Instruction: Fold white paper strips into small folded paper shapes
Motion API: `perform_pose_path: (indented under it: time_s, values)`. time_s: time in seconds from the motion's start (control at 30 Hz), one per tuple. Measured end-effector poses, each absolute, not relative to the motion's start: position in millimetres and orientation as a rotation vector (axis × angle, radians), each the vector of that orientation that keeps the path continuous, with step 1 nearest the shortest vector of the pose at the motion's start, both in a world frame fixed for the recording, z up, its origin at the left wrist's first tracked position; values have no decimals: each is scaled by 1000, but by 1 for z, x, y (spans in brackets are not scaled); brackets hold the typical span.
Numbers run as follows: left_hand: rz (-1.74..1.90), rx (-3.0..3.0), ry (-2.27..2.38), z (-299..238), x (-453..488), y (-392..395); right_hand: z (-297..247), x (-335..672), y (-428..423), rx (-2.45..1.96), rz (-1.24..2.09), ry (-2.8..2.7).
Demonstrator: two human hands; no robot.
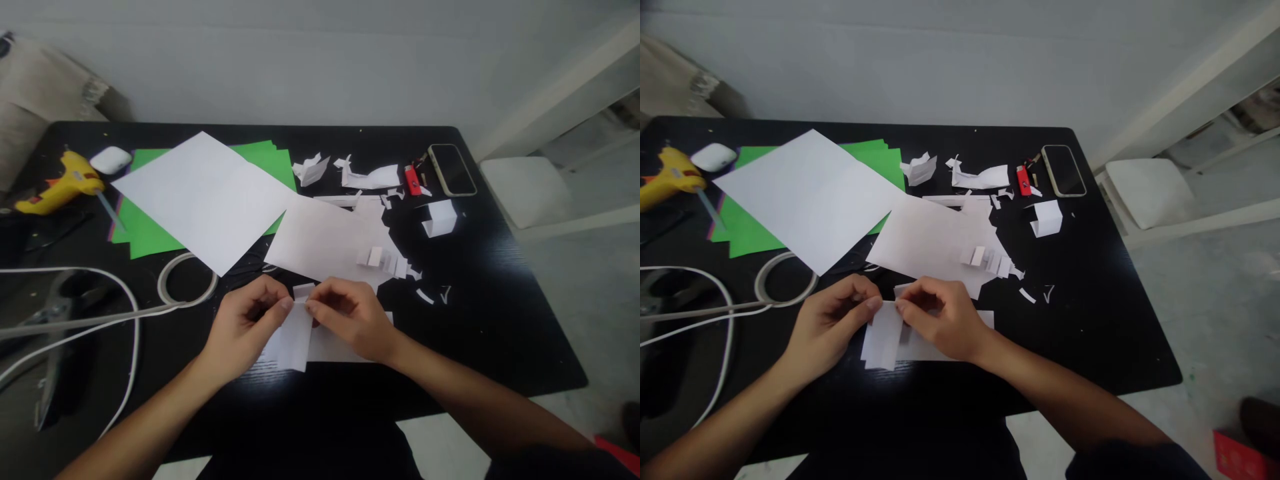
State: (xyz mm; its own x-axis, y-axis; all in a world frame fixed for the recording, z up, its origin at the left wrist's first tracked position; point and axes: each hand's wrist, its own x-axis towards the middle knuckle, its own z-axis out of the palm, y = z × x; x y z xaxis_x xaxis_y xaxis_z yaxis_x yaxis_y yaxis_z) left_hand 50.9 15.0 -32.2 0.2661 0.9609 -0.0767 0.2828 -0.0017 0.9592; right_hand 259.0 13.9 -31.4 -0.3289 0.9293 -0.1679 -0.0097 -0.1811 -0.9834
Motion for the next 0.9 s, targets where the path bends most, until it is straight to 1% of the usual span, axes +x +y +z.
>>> perform_pose_path:
  time_s: [0.27, 0.63, 0.9]
  values:
    - [839, 1685, 1152, -32, 52, 16, -32, 259, 16, -1122, 1663, -1307]
    - [819, 1708, 1170, -32, 52, 16, -32, 259, 15, -1159, 1674, -1263]
    - [817, 1786, 1083, -30, 52, 15, -32, 259, 15, -1130, 1689, -1315]
